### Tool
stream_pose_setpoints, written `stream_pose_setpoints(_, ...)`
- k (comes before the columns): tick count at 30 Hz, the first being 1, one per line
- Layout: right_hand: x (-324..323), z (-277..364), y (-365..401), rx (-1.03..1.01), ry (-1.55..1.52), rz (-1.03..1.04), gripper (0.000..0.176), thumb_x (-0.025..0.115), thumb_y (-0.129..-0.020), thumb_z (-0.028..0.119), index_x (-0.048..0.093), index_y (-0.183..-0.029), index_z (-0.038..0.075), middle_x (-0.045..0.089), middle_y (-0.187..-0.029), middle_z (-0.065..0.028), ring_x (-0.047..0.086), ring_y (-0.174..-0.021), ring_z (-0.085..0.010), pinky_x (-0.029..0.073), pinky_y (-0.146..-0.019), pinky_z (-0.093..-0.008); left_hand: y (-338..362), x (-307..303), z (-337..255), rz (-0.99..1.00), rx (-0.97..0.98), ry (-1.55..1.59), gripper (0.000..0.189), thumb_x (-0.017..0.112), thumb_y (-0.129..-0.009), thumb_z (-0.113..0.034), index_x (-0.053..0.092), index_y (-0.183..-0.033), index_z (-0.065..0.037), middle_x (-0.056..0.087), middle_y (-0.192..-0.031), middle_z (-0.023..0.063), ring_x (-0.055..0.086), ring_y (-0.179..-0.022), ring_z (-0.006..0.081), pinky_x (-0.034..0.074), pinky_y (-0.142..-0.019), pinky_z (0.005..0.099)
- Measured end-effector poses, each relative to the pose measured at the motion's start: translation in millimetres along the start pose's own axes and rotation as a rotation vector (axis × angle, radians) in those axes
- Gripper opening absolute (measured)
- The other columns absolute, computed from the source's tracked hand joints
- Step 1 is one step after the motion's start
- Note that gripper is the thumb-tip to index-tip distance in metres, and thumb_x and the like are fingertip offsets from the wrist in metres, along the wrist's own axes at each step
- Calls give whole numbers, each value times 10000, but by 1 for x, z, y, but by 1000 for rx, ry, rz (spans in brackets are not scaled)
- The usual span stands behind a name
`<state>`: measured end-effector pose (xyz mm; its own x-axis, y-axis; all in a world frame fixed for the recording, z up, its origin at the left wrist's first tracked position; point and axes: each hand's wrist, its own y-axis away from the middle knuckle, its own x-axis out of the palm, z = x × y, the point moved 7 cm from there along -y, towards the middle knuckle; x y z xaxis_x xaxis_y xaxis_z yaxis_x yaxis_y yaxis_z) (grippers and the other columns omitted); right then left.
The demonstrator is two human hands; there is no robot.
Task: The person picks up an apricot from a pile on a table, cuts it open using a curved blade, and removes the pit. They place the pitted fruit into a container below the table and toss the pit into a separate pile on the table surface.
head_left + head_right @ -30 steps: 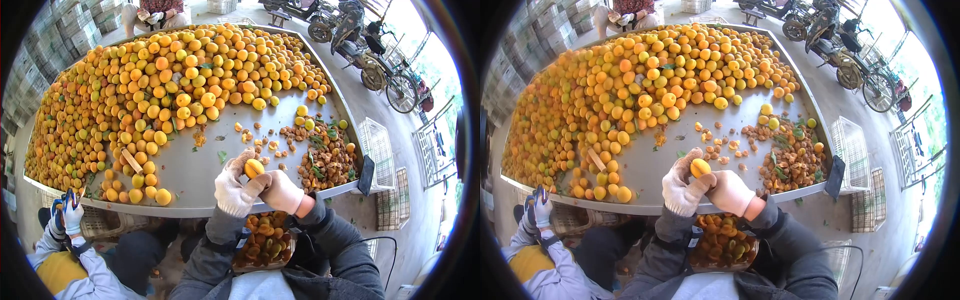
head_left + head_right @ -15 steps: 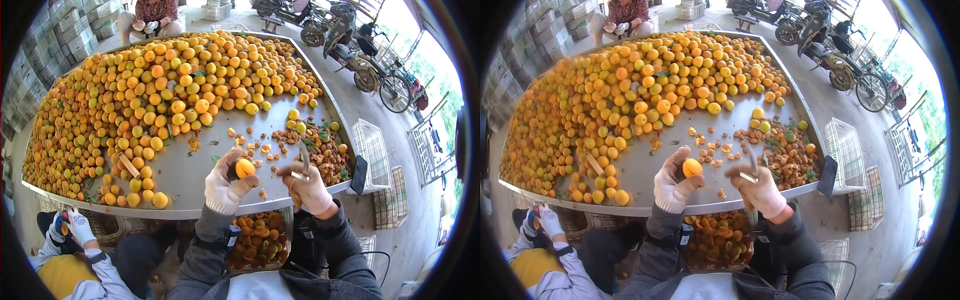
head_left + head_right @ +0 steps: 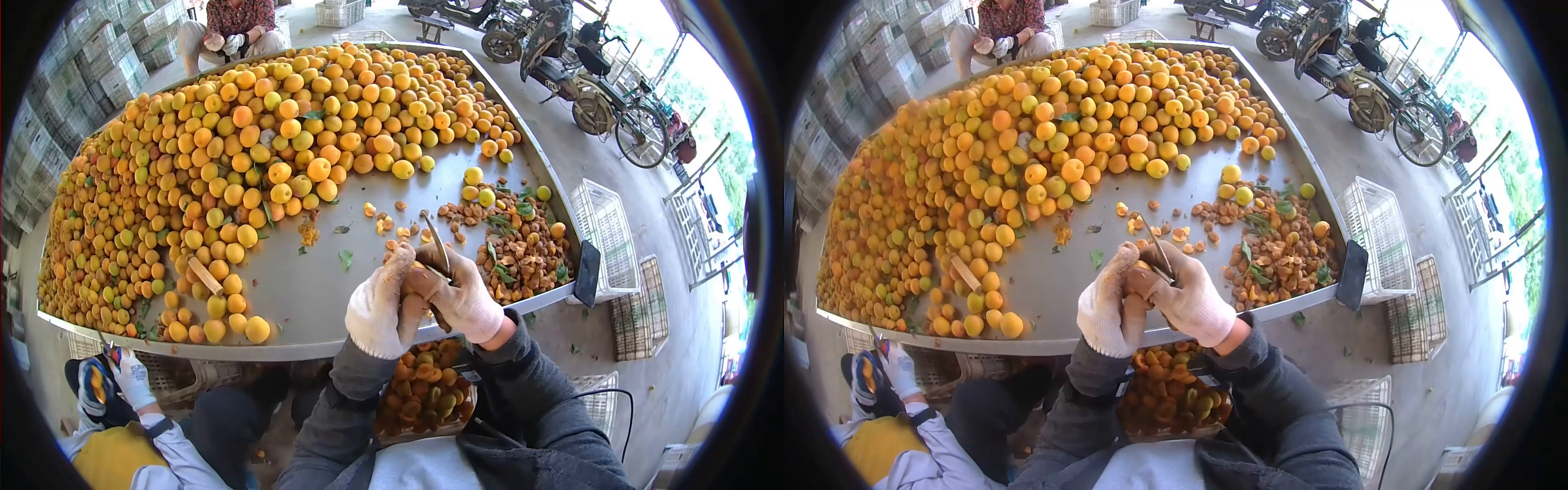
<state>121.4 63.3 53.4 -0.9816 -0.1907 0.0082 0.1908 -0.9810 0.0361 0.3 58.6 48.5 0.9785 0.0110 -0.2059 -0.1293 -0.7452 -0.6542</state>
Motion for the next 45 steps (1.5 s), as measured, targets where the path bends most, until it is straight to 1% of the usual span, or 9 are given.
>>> stream_pose_setpoints(17, 20, -12, -10, -91, 284, -184, 233, 611, -933, 200, 621, -974, -29, 603, -696, -107, 549, -647, -123, 473, -606, -292, 13, -13, 24, -267, -383, 142, 419, 406, -1038, -302, 631, -1094, 47, 686, -985, 131, 638, -870, 165, 508, -806, 281)
stream_pose_setpoints(24, 22, -10, -7, -73, 218, -146, 185, 608, -930, 135, 618, -995, -38, 653, -728, -96, 603, -655, -130, 516, -645, -281, 25, -11, 54, -336, -697, 504, 449, 378, -1044, -347, 619, -1088, 29, 647, -974, 98, 618, -860, 153, 521, -787, 274)
stream_pose_setpoints(26, 26, -5, -4, -40, 197, -44, 212, 596, -944, 133, 620, -1071, -35, 674, -821, -49, 627, -695, -130, 535, -690, -280, 36, 9, 70, -330, -863, 957, 424, 381, -1041, -340, 603, -1107, 15, 642, -969, 98, 635, -868, 181, 536, -790, 294)
stream_pose_setpoints(32, -10, -13, 4, 202, -81, -68, 271, 521, -952, 126, 637, -1155, -11, 619, -769, -21, 472, -457, -37, 357, -397, -181, 36, -5, 58, -302, -977, 960, 361, 409, -1024, -336, 593, -1054, -27, 581, -790, 63, 555, -699, 135, 517, -593, 305)
stream_pose_setpoints(34, -24, -3, 10, 216, -88, -99, 281, 520, -951, 122, 643, -1171, -4, 628, -769, -29, 462, -427, -40, 347, -379, -182, 24, -10, 46, -143, -799, 1019, 358, 427, -1015, -364, 595, -1040, -49, 522, -701, 57, 499, -653, 122, 502, -556, 331)
stream_pose_setpoints(35, -29, -5, 8, 185, -51, -69, 282, 530, -954, 133, 646, -1174, 0, 636, -778, -37, 470, -427, -40, 357, -381, -184, 25, -2, 49, 62, -725, 1112, 387, 432, -1011, -399, 600, -1033, -51, 594, -846, 100, 574, -794, 153, 523, -674, 353)
stream_pose_setpoints(38, -28, 10, 11, 243, 35, -12, 274, 545, -954, 147, 654, -1164, 9, 648, -801, -42, 473, -424, -35, 352, -373, -184, 23, 4, 48, 57, -505, 785, 298, 457, -999, -302, 553, -927, -30, 608, -1125, 167, 577, -965, 245, 518, -844, 382)
stream_pose_setpoints(39, -24, 10, 11, 283, 5, 22, 283, 572, -948, 162, 651, -1177, 16, 663, -834, -35, 553, -508, -60, 430, -451, -199, 42, 19, 77, -20, -826, 1047, 313, 454, -1007, -329, 576, -1027, -42, 562, -1267, 136, 560, -1088, 231, 461, -960, 381)
stream_pose_setpoints(45, -2, 0, -18, -122, 503, -25, 331, 652, -897, 130, 633, -1208, 17, 694, -965, -99, 631, -808, -159, 518, -745, -282, 40, 42, 60, -92, -945, 1325, 436, 420, -1021, -404, 517, -1268, -58, 577, -1230, 110, 595, -1101, 241, 518, -925, 437)
